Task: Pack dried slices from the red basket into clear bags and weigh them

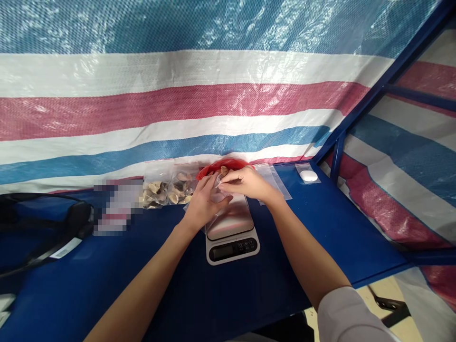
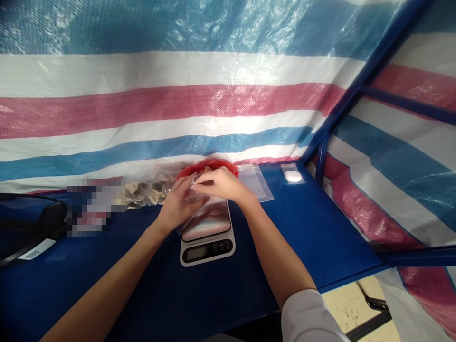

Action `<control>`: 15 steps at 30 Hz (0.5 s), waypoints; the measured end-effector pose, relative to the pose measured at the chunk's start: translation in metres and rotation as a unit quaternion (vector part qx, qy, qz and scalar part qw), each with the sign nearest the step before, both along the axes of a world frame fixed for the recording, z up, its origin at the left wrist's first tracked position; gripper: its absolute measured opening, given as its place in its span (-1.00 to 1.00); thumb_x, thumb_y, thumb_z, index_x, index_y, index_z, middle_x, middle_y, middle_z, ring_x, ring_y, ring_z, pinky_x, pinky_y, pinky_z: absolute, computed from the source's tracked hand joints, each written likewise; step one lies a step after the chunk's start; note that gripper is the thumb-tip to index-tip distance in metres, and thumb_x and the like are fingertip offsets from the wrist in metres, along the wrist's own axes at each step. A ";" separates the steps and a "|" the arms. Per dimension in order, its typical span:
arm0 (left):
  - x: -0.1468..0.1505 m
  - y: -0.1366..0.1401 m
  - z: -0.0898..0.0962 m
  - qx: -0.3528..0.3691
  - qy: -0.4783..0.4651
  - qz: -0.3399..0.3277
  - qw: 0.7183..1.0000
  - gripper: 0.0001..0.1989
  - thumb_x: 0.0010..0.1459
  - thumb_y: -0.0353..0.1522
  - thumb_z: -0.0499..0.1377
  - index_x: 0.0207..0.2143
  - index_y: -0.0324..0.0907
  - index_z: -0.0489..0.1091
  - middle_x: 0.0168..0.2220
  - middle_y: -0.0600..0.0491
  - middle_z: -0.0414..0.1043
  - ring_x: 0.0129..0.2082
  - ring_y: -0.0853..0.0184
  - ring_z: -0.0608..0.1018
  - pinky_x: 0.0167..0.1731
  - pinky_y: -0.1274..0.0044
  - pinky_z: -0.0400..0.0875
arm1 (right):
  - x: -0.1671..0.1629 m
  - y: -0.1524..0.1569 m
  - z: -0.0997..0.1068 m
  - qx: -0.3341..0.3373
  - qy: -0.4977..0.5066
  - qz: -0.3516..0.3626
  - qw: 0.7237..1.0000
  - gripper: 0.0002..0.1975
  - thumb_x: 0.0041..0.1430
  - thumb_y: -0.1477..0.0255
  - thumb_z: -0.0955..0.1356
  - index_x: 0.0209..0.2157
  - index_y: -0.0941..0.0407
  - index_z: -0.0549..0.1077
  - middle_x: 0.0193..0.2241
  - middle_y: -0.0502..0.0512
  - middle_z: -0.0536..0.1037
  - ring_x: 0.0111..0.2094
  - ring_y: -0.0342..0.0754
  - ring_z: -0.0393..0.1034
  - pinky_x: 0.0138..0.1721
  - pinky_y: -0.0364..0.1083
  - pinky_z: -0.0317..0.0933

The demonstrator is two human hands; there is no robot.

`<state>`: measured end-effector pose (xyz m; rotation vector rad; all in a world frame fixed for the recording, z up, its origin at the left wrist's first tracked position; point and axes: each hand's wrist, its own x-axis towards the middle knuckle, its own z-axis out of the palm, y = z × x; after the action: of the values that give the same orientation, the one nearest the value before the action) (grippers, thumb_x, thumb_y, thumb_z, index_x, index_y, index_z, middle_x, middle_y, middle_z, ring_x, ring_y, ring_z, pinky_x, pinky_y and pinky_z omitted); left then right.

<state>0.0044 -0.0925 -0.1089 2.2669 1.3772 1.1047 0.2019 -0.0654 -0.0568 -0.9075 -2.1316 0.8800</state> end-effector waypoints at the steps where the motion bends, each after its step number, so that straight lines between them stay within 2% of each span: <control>1: -0.001 0.001 -0.001 0.002 0.003 -0.009 1.000 -0.27 0.11 -0.16 0.36 0.30 -0.05 0.26 0.25 -0.12 0.37 0.24 0.01 0.44 0.24 0.15 0.38 | 0.001 0.001 -0.001 -0.009 0.016 0.004 1.000 -0.79 0.25 0.32 0.41 -0.34 0.13 0.67 -0.40 0.02 0.62 -0.35 -0.08 0.43 -0.27 -0.12 0.29; 6: 0.001 -0.004 0.005 0.000 -0.008 -0.012 1.000 -0.16 0.07 -0.12 0.41 0.34 -0.03 0.18 0.27 -0.11 0.35 0.29 0.00 0.39 0.25 0.15 0.36 | -0.001 0.002 -0.006 -0.047 0.063 0.021 0.997 -0.78 0.23 0.27 0.43 -0.30 0.11 0.68 -0.34 0.05 0.66 -0.27 -0.03 0.49 -0.19 -0.07 0.36; 10: 0.007 -0.009 0.013 0.010 -0.037 0.005 0.999 -0.32 0.11 -0.13 0.37 0.23 -0.10 0.29 0.19 -0.12 0.45 0.24 0.04 0.45 0.21 0.20 0.39 | -0.005 0.000 -0.003 -0.036 0.059 0.027 0.997 -0.78 0.22 0.26 0.45 -0.29 0.10 0.69 -0.32 0.07 0.68 -0.28 -0.02 0.51 -0.18 -0.06 0.38; 12: 0.007 -0.008 0.014 0.017 -0.051 0.014 0.998 -0.42 0.14 -0.15 0.33 0.17 -0.10 0.34 0.13 -0.10 0.49 0.21 0.05 0.48 0.20 0.22 0.40 | -0.004 -0.002 0.000 -0.018 0.049 0.002 0.999 -0.78 0.23 0.25 0.45 -0.25 0.08 0.69 -0.29 0.06 0.69 -0.28 -0.03 0.53 -0.16 -0.06 0.38; 15: 0.004 -0.006 0.016 0.019 -0.062 0.027 0.997 -0.49 0.13 -0.15 0.33 0.10 -0.08 0.37 0.05 -0.07 0.54 0.14 0.07 0.53 0.18 0.22 0.41 | 0.000 -0.003 0.006 0.024 0.010 -0.081 0.996 -0.79 0.24 0.27 0.44 -0.21 0.05 0.70 -0.31 0.04 0.69 -0.32 -0.03 0.53 -0.19 -0.07 0.35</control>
<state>0.0081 -0.0989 -0.0931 2.1565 1.3877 1.2766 0.2017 -0.0686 -0.0509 -1.0265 -2.0220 0.7503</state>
